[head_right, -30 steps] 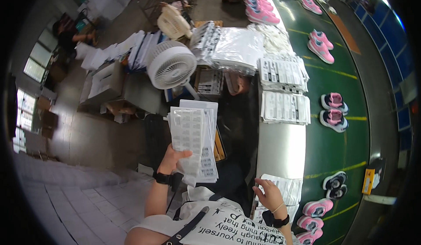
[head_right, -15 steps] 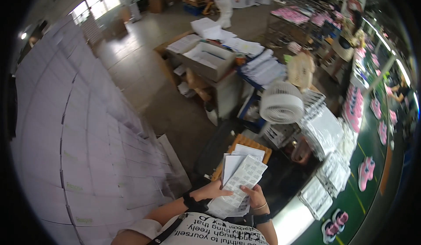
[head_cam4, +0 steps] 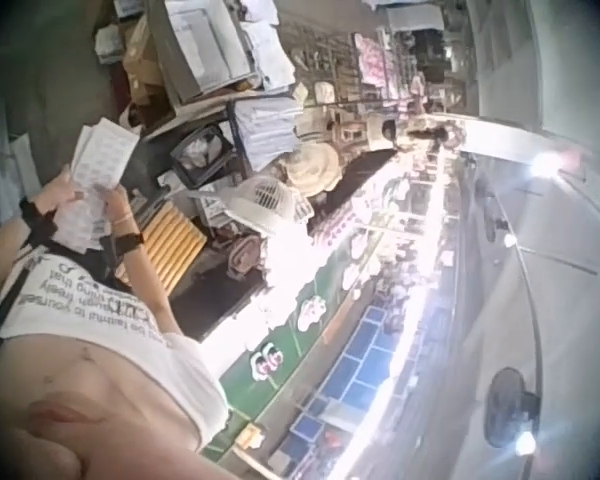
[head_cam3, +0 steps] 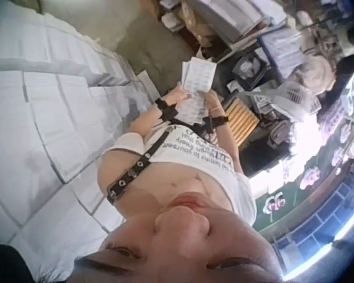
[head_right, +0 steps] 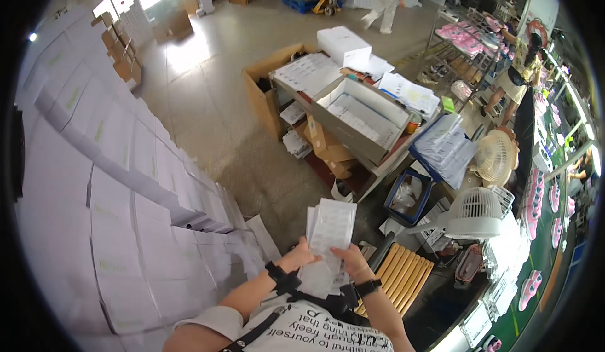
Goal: Sort manufactured shoes by matching them with barcode labels and placing them on a conveyor belt.
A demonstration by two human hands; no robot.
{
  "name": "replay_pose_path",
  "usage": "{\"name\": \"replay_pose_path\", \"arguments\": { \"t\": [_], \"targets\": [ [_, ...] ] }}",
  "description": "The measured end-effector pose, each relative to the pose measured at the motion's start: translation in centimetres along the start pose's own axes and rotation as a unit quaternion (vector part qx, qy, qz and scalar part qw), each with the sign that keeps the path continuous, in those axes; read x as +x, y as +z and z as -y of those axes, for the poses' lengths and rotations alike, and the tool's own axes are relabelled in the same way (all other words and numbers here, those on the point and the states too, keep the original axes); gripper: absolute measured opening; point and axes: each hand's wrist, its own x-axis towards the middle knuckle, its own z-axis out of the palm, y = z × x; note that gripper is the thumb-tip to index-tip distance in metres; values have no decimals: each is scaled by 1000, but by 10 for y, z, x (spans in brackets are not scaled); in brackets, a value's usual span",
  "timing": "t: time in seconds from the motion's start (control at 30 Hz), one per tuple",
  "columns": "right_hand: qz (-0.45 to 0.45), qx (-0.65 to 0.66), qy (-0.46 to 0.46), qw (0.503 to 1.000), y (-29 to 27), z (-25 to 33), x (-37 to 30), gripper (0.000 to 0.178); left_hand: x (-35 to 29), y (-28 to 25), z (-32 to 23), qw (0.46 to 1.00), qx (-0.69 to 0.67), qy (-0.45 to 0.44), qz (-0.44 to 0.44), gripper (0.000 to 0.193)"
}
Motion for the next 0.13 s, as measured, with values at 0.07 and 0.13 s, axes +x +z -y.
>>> {"name": "replay_pose_path", "arguments": {
  "t": [0.07, 0.13],
  "targets": [
    [37, -20, 34, 999, 36, 13, 47, 33, 19, -45, -15, 1000, 3, 21, 22, 78],
    [37, -65, 41, 996, 60, 14, 81, 38, 33, -87, -22, 996, 9, 69, 57, 90]
  ]
}}
